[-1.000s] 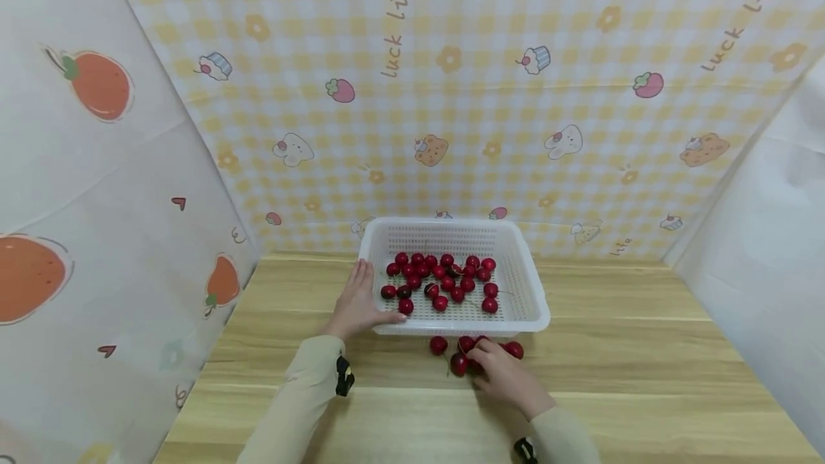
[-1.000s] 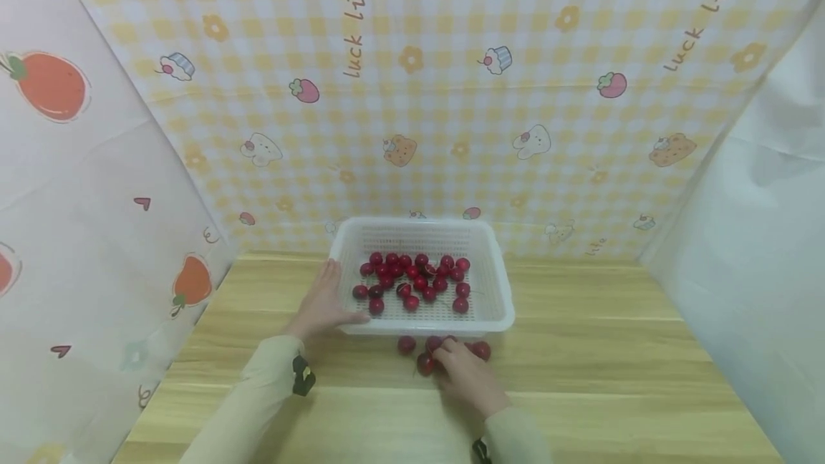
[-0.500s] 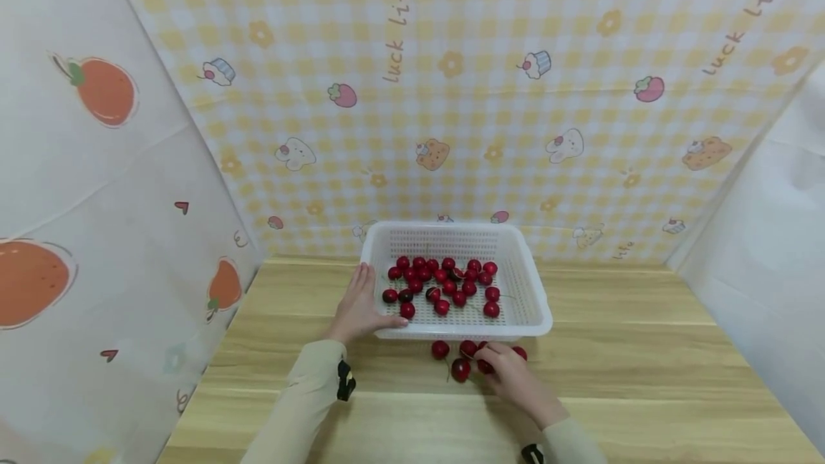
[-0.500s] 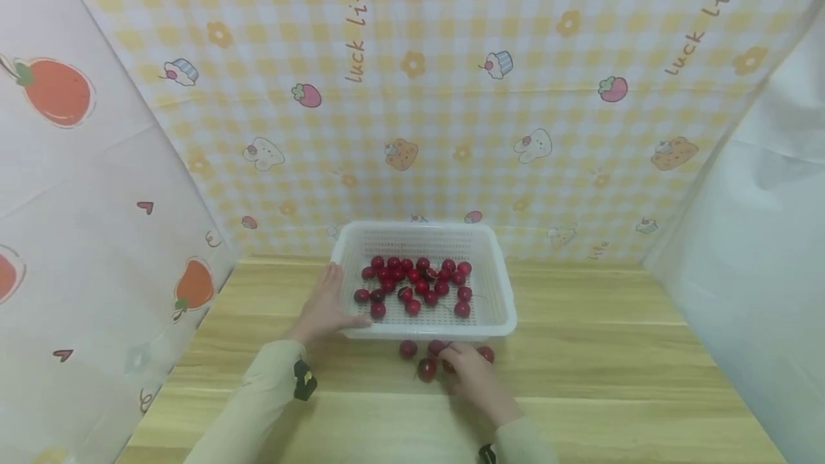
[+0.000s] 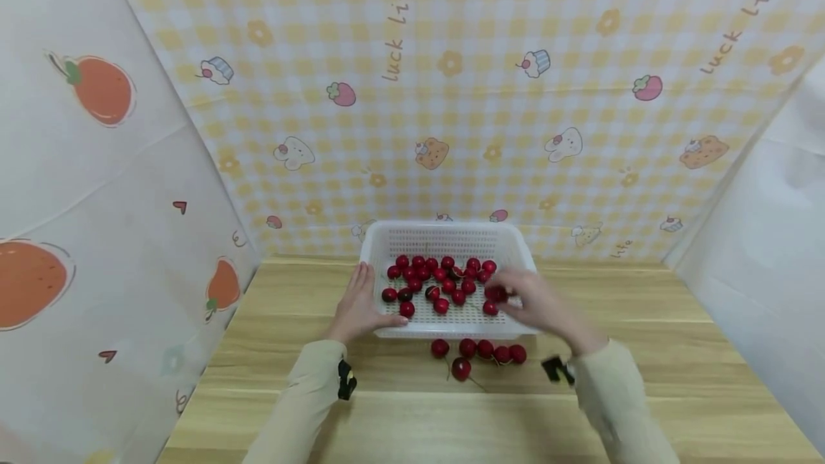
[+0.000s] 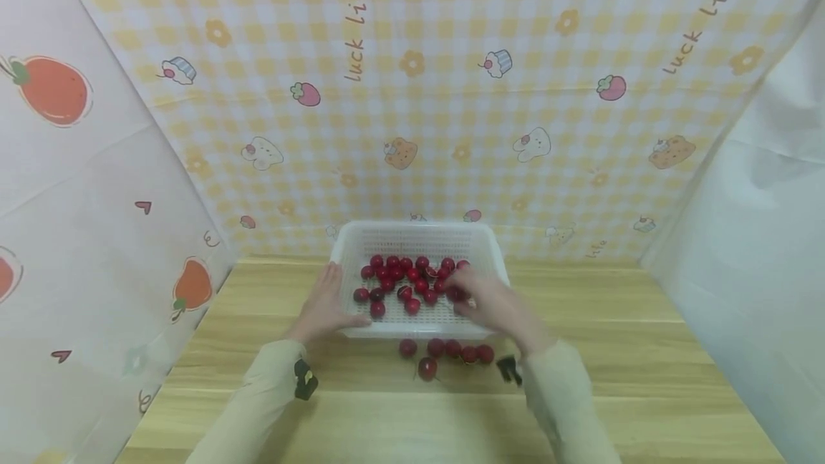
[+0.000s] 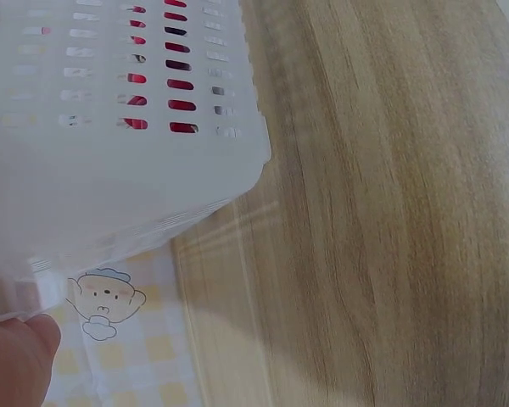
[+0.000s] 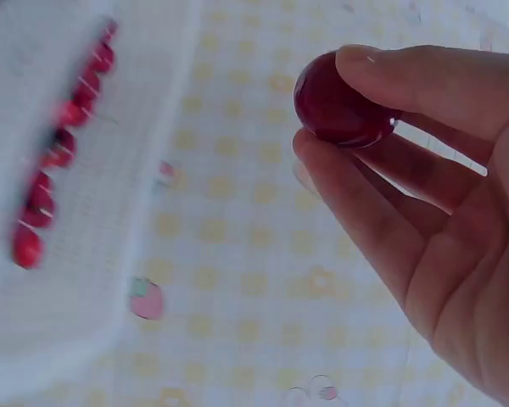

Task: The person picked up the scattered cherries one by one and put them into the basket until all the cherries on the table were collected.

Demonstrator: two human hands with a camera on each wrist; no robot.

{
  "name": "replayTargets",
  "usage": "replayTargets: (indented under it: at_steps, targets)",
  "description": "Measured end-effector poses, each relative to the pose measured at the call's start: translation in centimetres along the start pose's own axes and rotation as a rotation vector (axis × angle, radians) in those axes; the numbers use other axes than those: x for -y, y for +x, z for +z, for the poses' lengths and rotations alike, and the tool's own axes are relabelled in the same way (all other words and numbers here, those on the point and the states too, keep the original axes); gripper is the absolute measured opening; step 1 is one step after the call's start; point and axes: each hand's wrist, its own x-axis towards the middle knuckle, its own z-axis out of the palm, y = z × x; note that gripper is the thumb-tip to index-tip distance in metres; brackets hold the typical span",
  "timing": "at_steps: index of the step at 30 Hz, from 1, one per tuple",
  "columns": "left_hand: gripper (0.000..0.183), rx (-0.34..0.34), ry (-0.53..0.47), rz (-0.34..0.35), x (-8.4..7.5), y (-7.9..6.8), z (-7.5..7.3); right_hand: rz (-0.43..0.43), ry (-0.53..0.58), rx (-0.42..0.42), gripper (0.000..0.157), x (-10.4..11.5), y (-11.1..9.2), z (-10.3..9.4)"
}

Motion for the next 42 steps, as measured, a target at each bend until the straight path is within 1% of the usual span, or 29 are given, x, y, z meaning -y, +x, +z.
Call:
replayTargets:
  at_steps: [3,6,8,9,12,14,16,19,21,23,25,27,29,30,35,37,39,42]
  targets:
    - [0.128,-0.005,-0.005,0.001,0.0,0.1,-0.1,0.062,-0.022,0.037,0.027,-2.3,3.7,-1.8]
    - [0.13,-0.008,-0.022,0.003,0.1,0.1,-0.1,0.126,-0.053,0.103,0.023,-5.0,7.0,-2.4]
    - [0.132,-0.011,-0.032,-0.001,0.0,0.1,-0.1,0.171,-0.078,0.15,0.019,-6.9,8.8,-2.1]
    - [0.132,-0.013,-0.032,-0.006,0.0,0.1,0.0,0.207,-0.064,0.182,0.017,-7.7,9.4,-1.7]
    - [0.132,-0.014,-0.03,-0.014,0.0,-0.1,0.1,0.327,-0.049,0.265,0.013,-10.0,10.6,-0.4]
    - [0.131,-0.009,-0.035,-0.019,-0.1,-0.2,0.2,0.415,-0.034,0.302,0.011,-11.4,10.7,0.6]
    - [0.131,-0.001,-0.027,-0.023,-0.2,-0.3,0.3,0.482,-0.02,0.332,0.011,-12.5,10.4,1.5]
    - [0.131,0.002,-0.022,-0.02,-0.2,-0.3,0.3,0.584,-0.04,0.382,0.014,-13.3,9.5,2.6]
    - [0.132,-0.003,-0.013,-0.014,-0.2,-0.2,0.3,0.636,-0.06,0.421,0.016,-13.5,8.9,3.3]
    - [0.132,-0.007,-0.011,-0.012,-0.1,-0.2,0.3,0.677,-0.086,0.442,0.017,-13.7,8.3,3.9]
    - [0.132,-0.007,-0.002,-0.012,0.1,-0.1,0.2,0.699,-0.109,0.456,0.015,-14.1,7.9,4.3]
    - [0.133,-0.008,0.004,-0.012,0.3,0.0,0.2,0.713,-0.121,0.46,0.014,-14.5,7.8,4.6]
    - [0.133,-0.001,0.007,-0.014,0.3,-0.1,0.2,0.725,-0.134,0.457,0.019,-14.9,7.5,4.7]
    - [0.133,0.001,0.004,-0.015,0.3,-0.1,0.3,0.727,-0.138,0.457,0.019,-15.1,7.4,4.8]
    - [0.133,-0.005,0.011,-0.009,0.3,-0.1,0.3,0.738,-0.114,0.449,0.02,-15.6,7.3,5.0]
    - [0.133,-0.012,0.017,-0.003,0.3,-0.1,0.3,0.739,-0.091,0.447,0.025,-15.6,7.4,4.8]
    - [0.133,-0.013,0.02,0.0,0.4,0.0,0.3,0.715,-0.083,0.448,0.03,-15.3,7.6,4.5]
    - [0.134,-0.008,0.022,-0.001,0.6,0.1,0.4,0.614,-0.074,0.425,0.036,-14.3,8.3,3.6]
